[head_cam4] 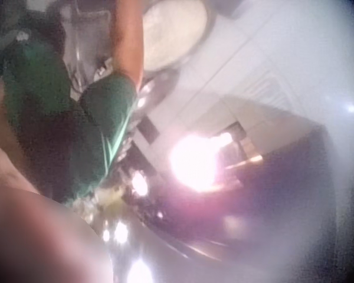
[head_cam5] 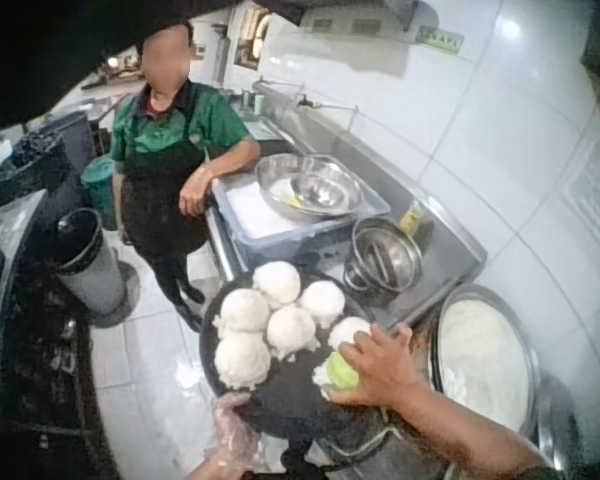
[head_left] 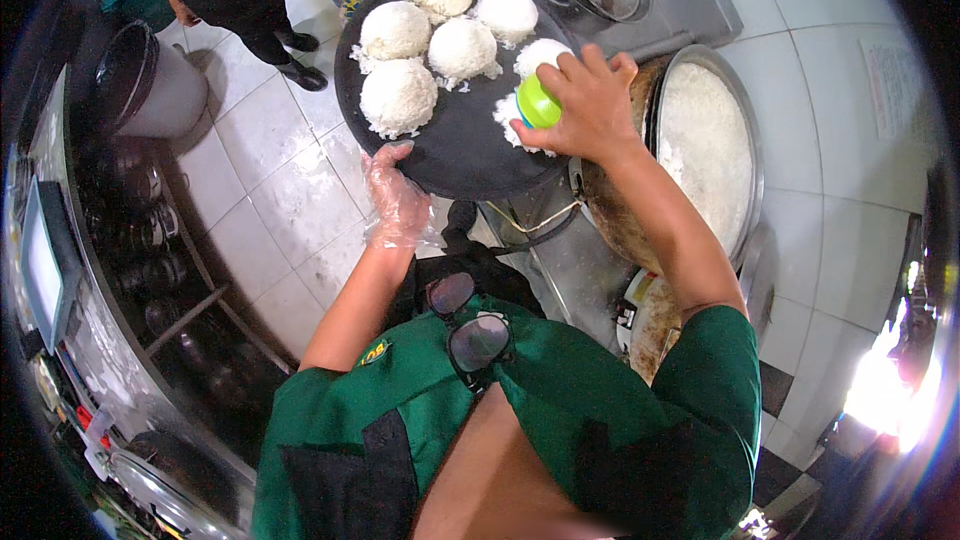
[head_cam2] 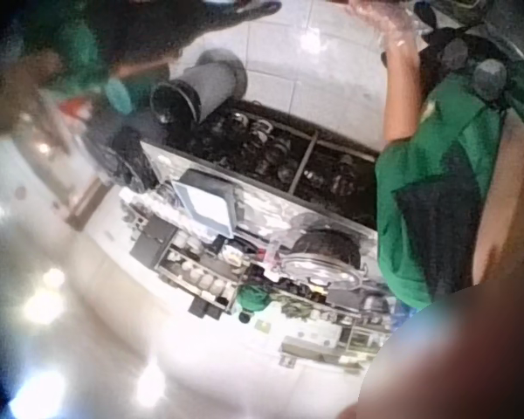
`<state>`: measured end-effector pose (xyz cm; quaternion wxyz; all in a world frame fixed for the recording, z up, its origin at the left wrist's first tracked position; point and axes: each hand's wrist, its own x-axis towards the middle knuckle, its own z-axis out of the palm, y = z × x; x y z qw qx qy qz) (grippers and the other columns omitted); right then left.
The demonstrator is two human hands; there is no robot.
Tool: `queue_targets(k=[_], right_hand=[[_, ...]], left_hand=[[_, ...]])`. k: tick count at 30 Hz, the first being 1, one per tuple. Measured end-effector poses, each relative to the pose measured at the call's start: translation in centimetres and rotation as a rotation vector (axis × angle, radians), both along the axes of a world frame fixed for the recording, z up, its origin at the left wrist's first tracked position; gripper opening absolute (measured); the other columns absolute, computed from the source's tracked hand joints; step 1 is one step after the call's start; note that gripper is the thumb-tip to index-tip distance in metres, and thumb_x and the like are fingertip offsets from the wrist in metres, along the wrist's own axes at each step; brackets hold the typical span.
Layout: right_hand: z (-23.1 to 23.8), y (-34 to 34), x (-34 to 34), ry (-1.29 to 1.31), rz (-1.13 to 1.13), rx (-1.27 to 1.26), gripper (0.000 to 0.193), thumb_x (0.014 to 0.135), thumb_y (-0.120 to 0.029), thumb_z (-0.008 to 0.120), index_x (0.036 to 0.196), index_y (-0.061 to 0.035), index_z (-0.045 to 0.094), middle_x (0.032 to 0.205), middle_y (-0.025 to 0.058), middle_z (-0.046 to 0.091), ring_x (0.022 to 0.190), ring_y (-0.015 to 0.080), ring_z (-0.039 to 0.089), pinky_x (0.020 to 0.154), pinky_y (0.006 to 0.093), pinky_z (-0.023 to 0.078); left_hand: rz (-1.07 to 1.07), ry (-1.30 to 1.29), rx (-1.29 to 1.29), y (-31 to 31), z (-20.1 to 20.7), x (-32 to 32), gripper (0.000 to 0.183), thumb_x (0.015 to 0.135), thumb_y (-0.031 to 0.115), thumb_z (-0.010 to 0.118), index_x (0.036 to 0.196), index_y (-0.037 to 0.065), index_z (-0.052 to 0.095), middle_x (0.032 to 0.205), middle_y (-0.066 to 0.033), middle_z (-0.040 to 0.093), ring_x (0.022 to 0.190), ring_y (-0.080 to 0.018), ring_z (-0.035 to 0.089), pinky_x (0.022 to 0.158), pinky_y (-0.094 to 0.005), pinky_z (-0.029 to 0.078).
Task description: The person scoops rice into a tray using a small scoop, then places the rice balls into plastic containers alongside yellow and white items. The person then moves to a different station and places a bowl of curry on the counter.
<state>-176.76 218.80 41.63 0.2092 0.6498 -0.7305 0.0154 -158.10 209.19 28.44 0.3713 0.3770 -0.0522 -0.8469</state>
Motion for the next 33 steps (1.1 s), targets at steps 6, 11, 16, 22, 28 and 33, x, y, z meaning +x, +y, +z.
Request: queue_targets(k=[6,11,16,22,28,33], right_hand=[[2.7,5.7,-8.3,-0.084,-0.414,-0.174,0.059,0.061,-0.066,0.065,0.087,-0.0128,0.062,0.087,0.0066,0.060,0.095,0.0264,0.050,0.080,0.0468,0.030],[3.3,17.8,-23.4,-0.233,-1.173,-0.085,0.071,0.069,-0.074,0.053,0.101,-0.0107,0.062,0.104,0.0101,0.062,0.105,0.0313,0.051,0.090,0.0543,0.027],[-0.9,23.7,-31.6,-0.079,-1.425,0.163,0.086,0.070,-0.079,0.045,0.120,-0.0106,0.058,0.121,0.0157,0.058,0.116,0.0353,0.048,0.097,0.0632,0.020],[-5.3,19.7,-29.5,-0.243,-1.329,0.435,0.086,0.068,-0.076,0.047,0.117,-0.0063,0.060,0.119,0.0204,0.059,0.118,0.0347,0.049,0.099,0.0615,0.021],[-6.3,17.8,-27.7,-0.484,-1.325,0.390,0.079,0.069,-0.075,0.045,0.101,-0.0055,0.065,0.105,0.0195,0.065,0.102,0.0340,0.060,0.091,0.0574,0.028],[-8.3,18.9,-27.6,-0.681,-1.167,0.267,0.077,0.073,-0.074,0.042,0.097,-0.0048,0.065,0.101,0.0184,0.065,0.101,0.0341,0.059,0.089,0.0618,0.027]], left_hand=[[-0.074,-0.111,-0.094,0.1,1.2,-0.1,0.007,0.069,0.013,0.057,0.073,0.008,0.056,0.075,-0.0055,0.060,0.069,-0.0217,0.060,0.072,-0.0355,0.052],[-0.044,-0.206,-0.131,0.2,0.7,0.2,0.005,0.069,0.013,0.059,0.072,0.011,0.056,0.076,-0.0036,0.061,0.072,-0.0197,0.058,0.072,-0.0344,0.050],[-0.033,-0.293,-0.119,0.0,-0.1,0.7,0.006,0.070,0.011,0.059,0.074,0.008,0.057,0.080,-0.0072,0.062,0.076,-0.0223,0.061,0.076,-0.0361,0.051],[0.020,-0.315,-0.075,0.1,0.3,0.8,0.008,0.070,0.011,0.056,0.076,0.005,0.057,0.081,-0.0089,0.062,0.075,-0.0238,0.060,0.078,-0.0362,0.050],[0.020,-0.292,-0.057,0.4,0.3,0.7,0.007,0.072,0.012,0.055,0.073,0.005,0.055,0.078,-0.0079,0.060,0.075,-0.0234,0.059,0.076,-0.0369,0.050],[0.034,-0.345,-0.074,0.5,0.7,0.1,0.008,0.072,0.014,0.056,0.071,0.006,0.054,0.077,-0.0070,0.060,0.074,-0.0226,0.059,0.075,-0.0366,0.050]])
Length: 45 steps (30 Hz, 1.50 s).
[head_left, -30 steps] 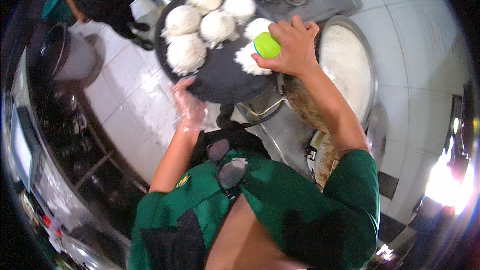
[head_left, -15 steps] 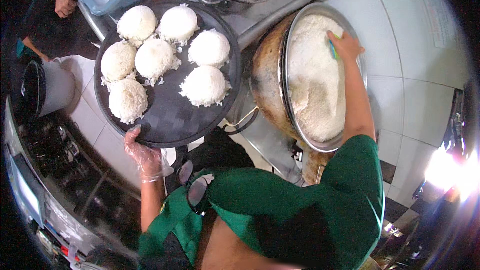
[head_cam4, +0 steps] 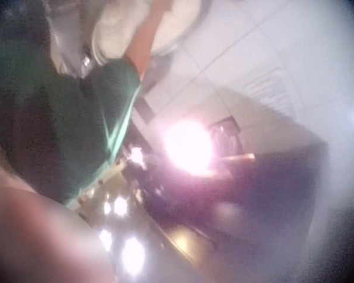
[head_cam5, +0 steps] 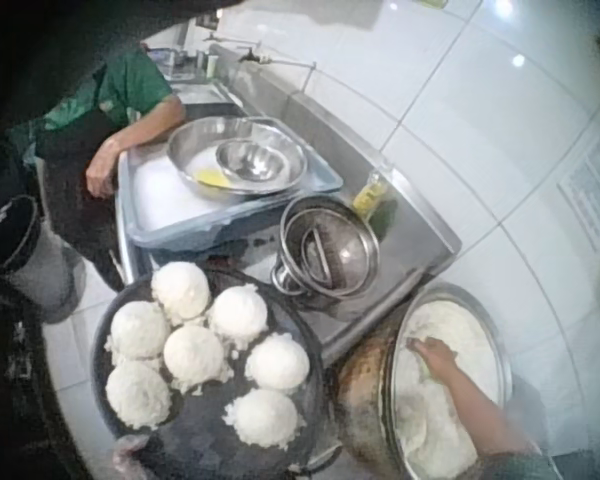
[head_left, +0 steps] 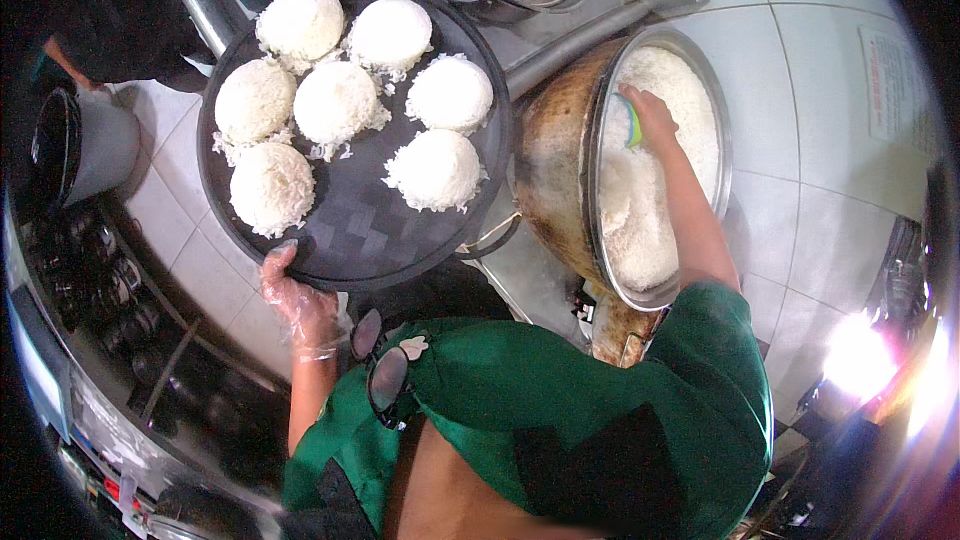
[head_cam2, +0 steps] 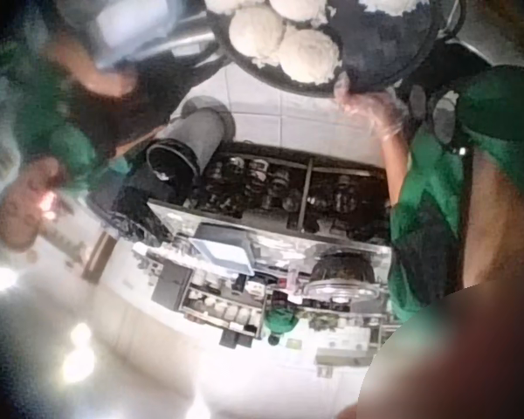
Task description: The person scoops rice into a tray using a small scoop, then places the rice balls into plastic containers alongside yellow and white items. The person then moves to a different station and places a bowl of curry on the counter.
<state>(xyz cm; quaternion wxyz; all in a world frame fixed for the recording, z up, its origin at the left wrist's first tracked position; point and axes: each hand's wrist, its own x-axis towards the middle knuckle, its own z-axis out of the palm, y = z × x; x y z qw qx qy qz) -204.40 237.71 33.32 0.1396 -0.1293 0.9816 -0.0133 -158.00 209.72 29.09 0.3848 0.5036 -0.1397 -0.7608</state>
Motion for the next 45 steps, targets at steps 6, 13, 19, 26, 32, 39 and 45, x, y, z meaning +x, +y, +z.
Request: queue_targets(k=[6,13,19,26,32,39,45], right_hand=[[0.2,-0.4,2.5,-0.190,-0.005,-0.467,0.066,0.078,-0.067,0.047,0.089,-0.0050,0.067,0.095,0.0144,0.064,0.093,0.0285,0.058,0.090,0.0376,0.037],[4.5,-2.3,7.7,-0.351,-0.161,-0.688,0.054,0.081,-0.053,0.055,0.098,-0.0041,0.067,0.095,0.0073,0.064,0.089,0.0172,0.058,0.084,0.0298,0.042],[7.3,-2.7,11.3,-0.435,-0.289,-1.099,0.058,0.082,-0.052,0.055,0.115,-0.0050,0.056,0.102,0.0084,0.063,0.094,0.0201,0.060,0.087,0.0337,0.045],[12.0,-6.8,15.3,-0.610,-0.323,-1.487,0.070,0.085,-0.065,0.042,0.115,-0.0033,0.058,0.110,0.0107,0.065,0.102,0.0242,0.062,0.093,0.0393,0.046],[9.0,-16.2,22.9,-0.405,-0.158,-0.989,0.073,0.089,-0.066,0.035,0.107,-0.0017,0.063,0.100,0.0122,0.064,0.100,0.0196,0.058,0.090,0.0362,0.043],[3.7,-24.0,32.7,0.717,1.063,-0.361,0.023,0.088,-0.029,0.054,0.075,-0.0114,0.061,0.066,0.0044,0.059,0.076,0.0220,0.052,0.074,0.0440,0.031],[1.2,-25.8,32.7,0.820,0.995,-0.307,0.023,0.086,-0.030,0.055,0.071,-0.0131,0.058,0.066,0.0035,0.060,0.075,0.0224,0.051,0.071,0.0447,0.032]], left_hand=[[-0.097,-0.005,0.016,-0.5,0.2,0.5,0.006,0.073,0.013,0.056,0.071,0.008,0.055,0.079,-0.0066,0.061,0.077,-0.0209,0.060,0.074,-0.0349,0.050],[-0.155,0.017,-0.077,-0.8,-0.8,0.9,0.010,0.078,0.016,0.059,0.079,0.006,0.061,0.079,-0.0049,0.062,0.075,-0.0189,0.060,0.075,-0.0328,0.050],[-0.237,0.073,-0.115,-1.6,-1.5,1.5,0.010,0.077,0.010,0.058,0.086,0.005,0.058,0.082,-0.0050,0.061,0.075,-0.0174,0.060,0.075,-0.0302,0.050],[-0.373,0.088,-0.244,-2.2,-1.6,2.4,0.018,0.074,0.012,0.057,0.089,0.002,0.057,0.088,-0.0088,0.059,0.083,-0.0186,0.057,0.076,-0.0308,0.048],[-0.497,0.078,-0.185,-2.7,0.8,2.7,0.034,0.076,0.009,0.055,0.108,0.002,0.047,0.088,-0.0089,0.057,0.072,-0.0214,0.060,0.061,-0.0356,0.056],[-0.595,0.203,-0.277,-2.8,2.8,3.1,0.040,0.076,0.010,0.051,0.113,-0.002,0.043,0.092,-0.0149,0.059,0.065,-0.0247,0.062,0.047,-0.0343,0.057],[-0.527,0.167,-0.251,-2.6,2.4,2.5,0.040,0.075,0.006,0.050,0.112,-0.005,0.044,0.091,-0.0160,0.060,0.065,-0.0262,0.062,0.046,-0.0370,0.058]])
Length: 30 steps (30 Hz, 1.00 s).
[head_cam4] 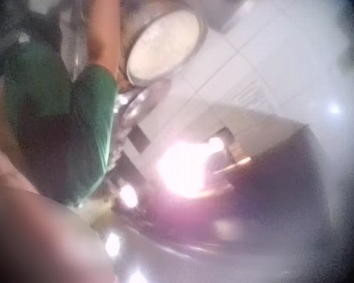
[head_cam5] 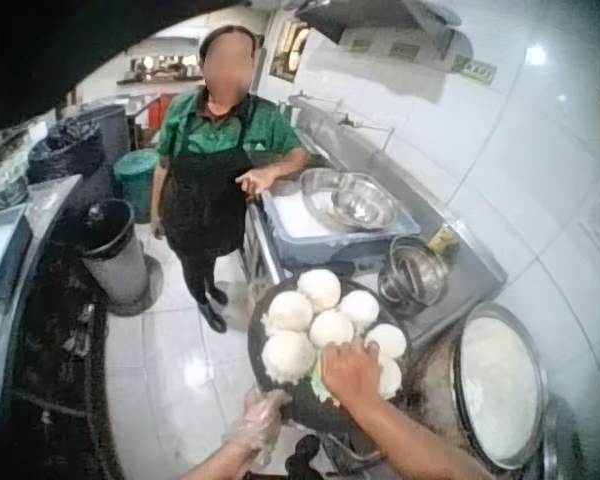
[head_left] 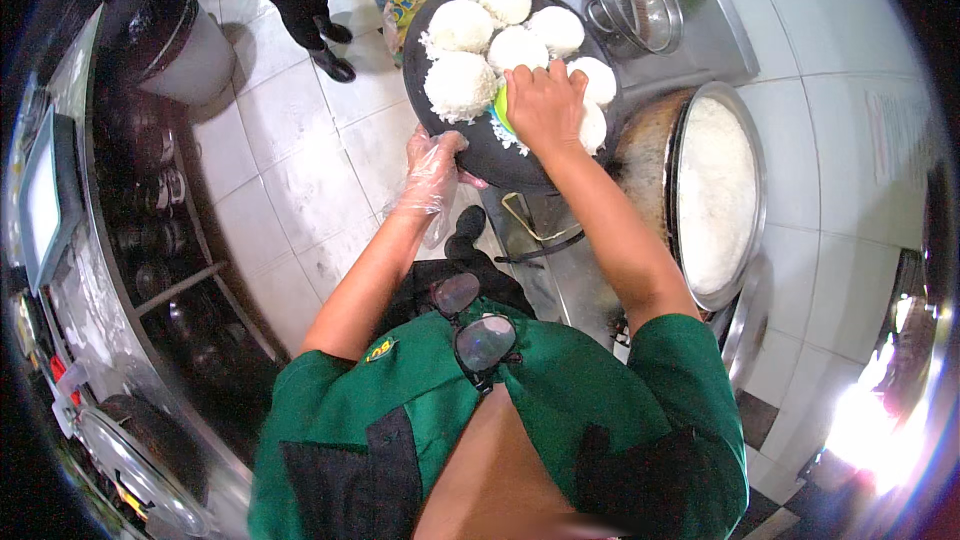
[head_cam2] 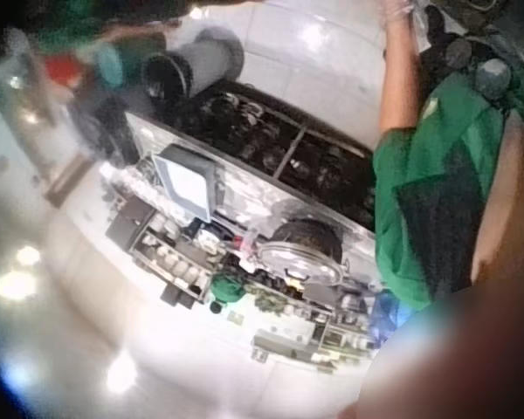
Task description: The person scoops rice into a tray using a small scoop, then places the rice balls into plastic containers alongside yellow and white items. The person then moves to a different station and places a bowl of curry on the counter.
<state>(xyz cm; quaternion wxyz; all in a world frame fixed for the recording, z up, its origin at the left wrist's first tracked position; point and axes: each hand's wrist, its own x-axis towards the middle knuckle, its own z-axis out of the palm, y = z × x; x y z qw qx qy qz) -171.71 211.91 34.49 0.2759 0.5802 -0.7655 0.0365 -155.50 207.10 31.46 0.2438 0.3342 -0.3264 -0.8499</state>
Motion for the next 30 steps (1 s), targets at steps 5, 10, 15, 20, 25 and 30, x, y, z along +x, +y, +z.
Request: queue_targets(k=[5,10,15,20,25,30], right_hand=[[3.5,0.5,-1.2,-0.018,0.058,0.027,0.027,0.088,-0.032,0.051,0.075,-0.0104,0.060,0.077,0.0072,0.062,0.080,0.0248,0.054,0.076,0.0489,0.034],[6.6,1.3,-0.5,-0.160,-0.086,0.080,0.031,0.089,-0.033,0.048,0.083,-0.0066,0.064,0.091,0.0100,0.063,0.090,0.0266,0.054,0.083,0.0484,0.036],[3.7,1.1,1.9,-0.088,-0.160,0.267,0.036,0.086,-0.039,0.051,0.090,-0.0043,0.060,0.087,0.0111,0.059,0.098,0.0280,0.049,0.088,0.0486,0.033],[2.7,1.7,1.6,-0.071,-0.143,0.124,0.056,0.074,-0.058,0.058,0.093,-0.0055,0.058,0.087,0.0089,0.058,0.098,0.0273,0.046,0.082,0.0504,0.030],[3.7,1.7,0.9,-0.054,-0.119,0.093,0.061,0.063,-0.061,0.064,0.093,-0.0079,0.059,0.088,0.0073,0.056,0.096,0.0250,0.046,0.082,0.0496,0.030],[4.8,2.1,0.7,-0.063,-0.071,0.008,0.057,0.058,-0.059,0.067,0.087,-0.0100,0.060,0.085,0.0054,0.056,0.094,0.0242,0.046,0.079,0.0487,0.028]], left_hand=[[-0.037,0.080,-0.003,0.1,0.0,0.4,0.039,0.079,0.007,0.050,0.115,-0.003,0.042,0.093,-0.0164,0.060,0.066,-0.0265,0.063,0.051,-0.0379,0.059],[-0.077,0.122,0.029,0.1,-0.5,0.6,0.039,0.080,0.006,0.050,0.118,0.000,0.040,0.097,-0.0160,0.060,0.070,-0.0280,0.064,0.054,-0.0392,0.060],[-0.110,0.130,0.017,0.0,-1.1,0.4,0.039,0.081,0.006,0.049,0.119,0.001,0.040,0.098,-0.0155,0.059,0.073,-0.0276,0.064,0.056,-0.0399,0.060],[-0.129,0.137,0.059,-0.2,-1.2,0.2,0.039,0.081,0.005,0.049,0.120,0.001,0.041,0.099,-0.0151,0.059,0.075,-0.0275,0.064,0.057,-0.0399,0.060],[-0.142,0.093,0.059,-0.2,-0.8,0.1,0.037,0.081,0.007,0.050,0.117,0.001,0.043,0.100,-0.0157,0.059,0.075,-0.0273,0.064,0.056,-0.0391,0.060],[-0.119,0.085,0.061,0.0,-0.6,-0.1,0.035,0.080,0.010,0.051,0.113,-0.002,0.043,0.096,-0.0164,0.059,0.073,-0.0290,0.063,0.059,-0.0398,0.059]])
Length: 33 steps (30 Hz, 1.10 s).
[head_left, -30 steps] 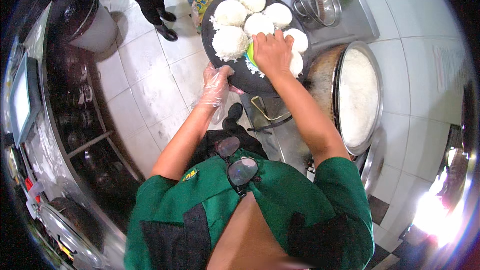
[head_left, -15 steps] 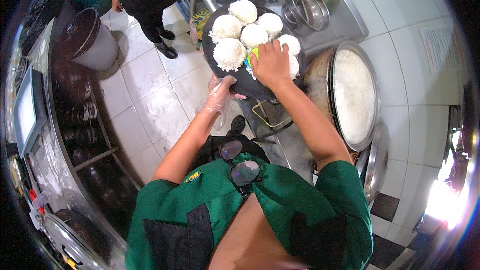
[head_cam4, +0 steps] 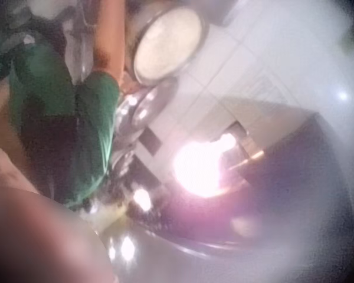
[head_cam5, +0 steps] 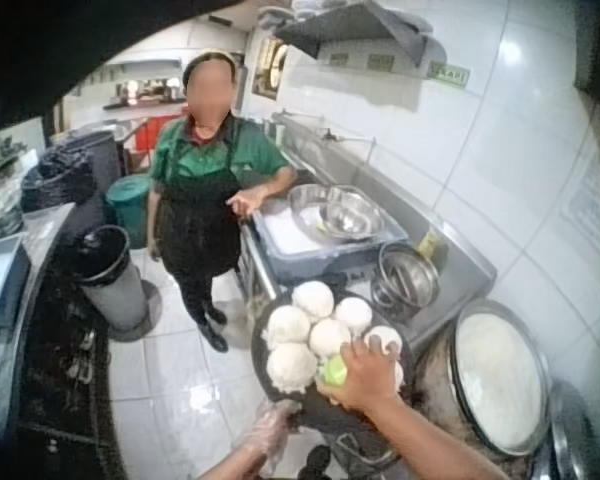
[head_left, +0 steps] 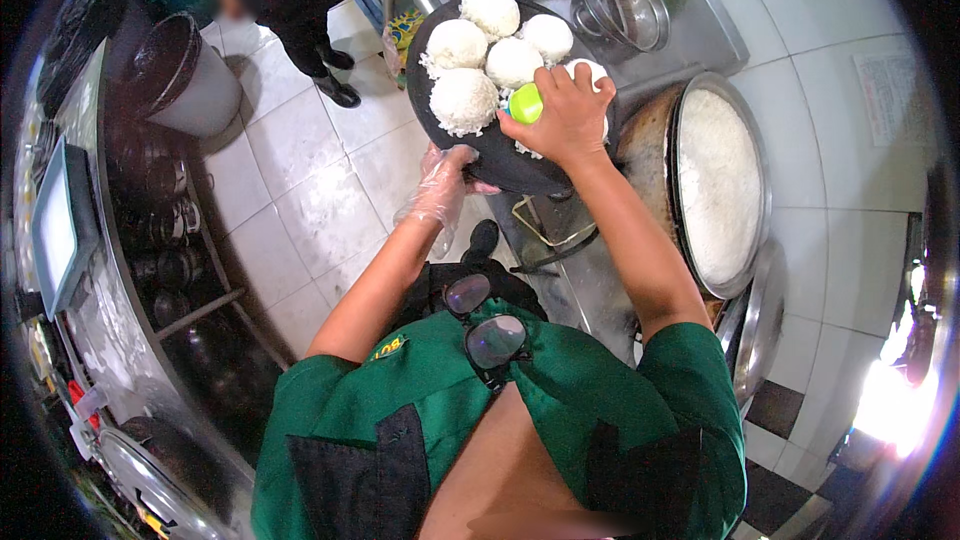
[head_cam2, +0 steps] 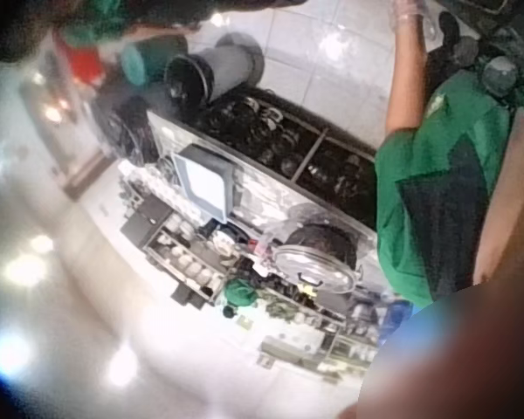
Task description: The person scoops rice into a tray using a small scoop, then places the rice balls into plastic containers alongside yellow and white items. The person then moves to a different station and places a bowl of curry on the counter.
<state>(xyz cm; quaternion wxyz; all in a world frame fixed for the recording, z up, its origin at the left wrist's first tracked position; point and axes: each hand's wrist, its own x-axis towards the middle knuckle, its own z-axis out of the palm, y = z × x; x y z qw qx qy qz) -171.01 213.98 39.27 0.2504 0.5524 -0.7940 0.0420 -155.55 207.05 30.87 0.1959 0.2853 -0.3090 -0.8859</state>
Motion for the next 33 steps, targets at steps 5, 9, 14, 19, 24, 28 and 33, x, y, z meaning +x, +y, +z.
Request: queue_targets(k=[5,9,14,19,24,28,33], right_hand=[[1.3,0.3,-0.7,-0.021,0.072,-0.026,0.056,0.056,-0.057,0.068,0.086,-0.0100,0.060,0.084,0.0043,0.057,0.093,0.0239,0.046,0.078,0.0489,0.028],[1.9,0.6,-1.4,-0.084,0.054,-0.027,0.056,0.055,-0.055,0.068,0.087,-0.0098,0.060,0.085,0.0049,0.058,0.096,0.0235,0.047,0.078,0.0493,0.029],[2.1,0.4,-2.1,-0.136,0.085,0.053,0.056,0.054,-0.054,0.068,0.089,-0.0107,0.061,0.088,0.0042,0.059,0.095,0.0229,0.047,0.080,0.0501,0.029],[4.2,0.5,-3.8,-0.098,0.175,-0.118,0.056,0.055,-0.056,0.069,0.089,-0.0122,0.059,0.088,0.0015,0.056,0.089,0.0223,0.047,0.077,0.0450,0.028],[8.3,9.4,-14.9,-0.211,-0.125,-0.196,0.049,0.071,-0.056,0.062,0.093,-0.0115,0.063,0.088,0.0102,0.062,0.095,0.0304,0.053,0.082,0.0488,0.033],[9.2,22.3,-29.3,-0.439,-0.694,-0.212,0.057,0.081,-0.058,0.052,0.099,-0.0046,0.062,0.094,0.0220,0.061,0.092,0.0362,0.056,0.083,0.0425,0.042],[4.4,31.8,-40.8,-0.127,-1.141,0.116,0.071,0.078,-0.069,0.046,0.106,-0.0051,0.061,0.107,0.0186,0.060,0.109,0.0356,0.049,0.090,0.0605,0.027]], left_hand=[[0.011,-0.035,0.041,0.0,0.3,-0.2,0.030,0.079,0.011,0.052,0.105,-0.003,0.045,0.090,-0.0161,0.058,0.071,-0.0298,0.063,0.061,-0.0420,0.059],[0.002,-0.053,0.053,0.2,0.7,-0.4,0.040,0.077,0.008,0.051,0.114,0.001,0.039,0.095,-0.0169,0.058,0.073,-0.0311,0.064,0.059,-0.0425,0.059],[0.033,-0.104,-0.001,0.7,0.4,-0.9,0.037,0.077,0.010,0.050,0.112,0.000,0.041,0.093,-0.0161,0.059,0.073,-0.0301,0.064,0.060,-0.0422,0.059],[0.086,-0.144,0.006,1.1,-1.5,-0.9,0.030,0.079,0.015,0.052,0.104,-0.002,0.050,0.092,-0.0143,0.062,0.074,-0.0282,0.065,0.062,-0.0405,0.060],[0.127,-0.181,-0.123,1.2,-3.7,-0.3,0.024,0.084,0.028,0.053,0.089,0.005,0.056,0.095,-0.0099,0.059,0.081,-0.0274,0.061,0.063,-0.0458,0.058],[0.154,-0.210,-0.030,0.9,-4.4,0.2,0.016,0.083,0.023,0.056,0.087,0.008,0.057,0.086,-0.0059,0.060,0.077,-0.0231,0.061,0.064,-0.0444,0.057],[0.215,-0.330,0.040,1.0,-2.9,0.2,0.014,0.076,0.018,0.061,0.082,0.007,0.056,0.086,-0.0053,0.059,0.082,-0.0224,0.059,0.075,-0.0458,0.053]])
